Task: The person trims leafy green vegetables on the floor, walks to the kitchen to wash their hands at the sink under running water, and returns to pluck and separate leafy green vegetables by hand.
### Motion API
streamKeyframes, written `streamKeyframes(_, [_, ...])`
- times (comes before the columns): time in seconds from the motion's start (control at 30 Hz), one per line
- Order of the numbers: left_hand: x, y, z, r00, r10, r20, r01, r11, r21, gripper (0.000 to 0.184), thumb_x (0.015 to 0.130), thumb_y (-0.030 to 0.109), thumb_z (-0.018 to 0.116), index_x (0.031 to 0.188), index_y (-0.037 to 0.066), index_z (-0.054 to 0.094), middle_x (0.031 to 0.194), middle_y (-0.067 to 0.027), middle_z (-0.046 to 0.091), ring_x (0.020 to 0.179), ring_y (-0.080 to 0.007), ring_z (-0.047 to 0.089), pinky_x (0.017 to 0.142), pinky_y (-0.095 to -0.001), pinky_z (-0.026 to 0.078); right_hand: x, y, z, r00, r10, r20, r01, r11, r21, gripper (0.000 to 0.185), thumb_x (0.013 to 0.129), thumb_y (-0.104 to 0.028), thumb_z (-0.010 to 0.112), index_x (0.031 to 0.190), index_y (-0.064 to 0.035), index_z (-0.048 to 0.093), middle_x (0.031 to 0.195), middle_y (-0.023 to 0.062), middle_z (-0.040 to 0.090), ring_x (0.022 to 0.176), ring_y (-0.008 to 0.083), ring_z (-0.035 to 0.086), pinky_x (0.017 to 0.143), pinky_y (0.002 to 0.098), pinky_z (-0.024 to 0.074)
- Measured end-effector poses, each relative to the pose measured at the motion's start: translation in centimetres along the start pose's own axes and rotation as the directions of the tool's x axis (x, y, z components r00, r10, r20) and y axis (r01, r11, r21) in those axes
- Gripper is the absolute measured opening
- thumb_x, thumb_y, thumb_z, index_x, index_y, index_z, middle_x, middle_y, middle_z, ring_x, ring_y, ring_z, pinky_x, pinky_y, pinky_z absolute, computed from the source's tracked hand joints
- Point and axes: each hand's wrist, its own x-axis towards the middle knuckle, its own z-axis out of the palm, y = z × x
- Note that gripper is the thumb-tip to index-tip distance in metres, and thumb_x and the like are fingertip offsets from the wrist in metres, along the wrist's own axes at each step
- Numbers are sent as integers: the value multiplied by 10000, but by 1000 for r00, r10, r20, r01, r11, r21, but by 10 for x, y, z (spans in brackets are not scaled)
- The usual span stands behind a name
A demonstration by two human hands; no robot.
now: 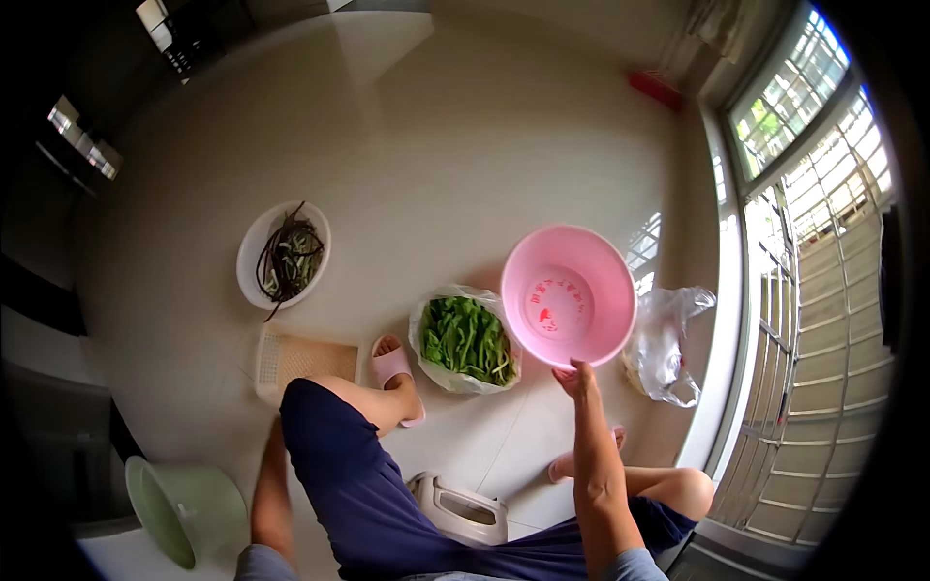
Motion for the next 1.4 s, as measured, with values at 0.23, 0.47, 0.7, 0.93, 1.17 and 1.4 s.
streamKeyframes(0.23, [-73,-40,45,975,-196,108,220,931,-292,307,746,139,461,1044,121,391,558,-37,456,455,-148,462,439,-307,424,34,-50,35,990,-92,-110,59,960,-274,535,725,-215,551,1140,-16,277,1018,166,330,895,282,410,785,428,405])
streamKeyframes(0.47, [-49,-8,60,974,-156,167,201,931,-305,369,741,138,465,1087,140,338,555,-38,453,454,-154,466,450,-325,436,-16,41,81,960,-199,199,222,98,-970,967,536,-448,676,1202,57,190,1015,270,468,908,331,500,752,353,424])
streamKeyframes(0.7, [-35,19,74,975,-108,195,171,923,-345,437,735,138,470,1130,158,285,551,-40,449,452,-160,470,462,-344,448,-6,47,54,777,-508,371,404,-49,-913,197,602,-17,437,717,-37,595,706,208,552,715,348,541,645,369,437])
streamKeyframes(0.93, [-42,35,81,980,-36,194,97,945,-311,507,730,137,475,1173,177,232,548,-42,446,451,-166,474,474,-362,460,45,-18,-40,669,-671,320,352,-93,-931,209,597,9,471,778,-22,572,682,153,576,619,231,559,575,327,438])
streamKeyframes(1.17, [-30,80,98,979,164,123,-167,986,16,388,709,108,479,1086,93,388,719,-80,521,542,-168,523,479,-338,459,-55,-40,-7,397,-785,475,354,-346,-869,341,700,-95,548,1017,-14,452,1061,200,424,957,341,428,795,377,364])
streamKeyframes(1.4, [17,151,119,916,399,27,-346,756,555,315,728,93,438,1041,55,435,958,-148,540,835,-281,533,724,-342,413,-115,43,27,519,-579,629,524,-366,-769,316,631,-161,648,892,-33,522,882,136,527,835,276,489,734,349,380])
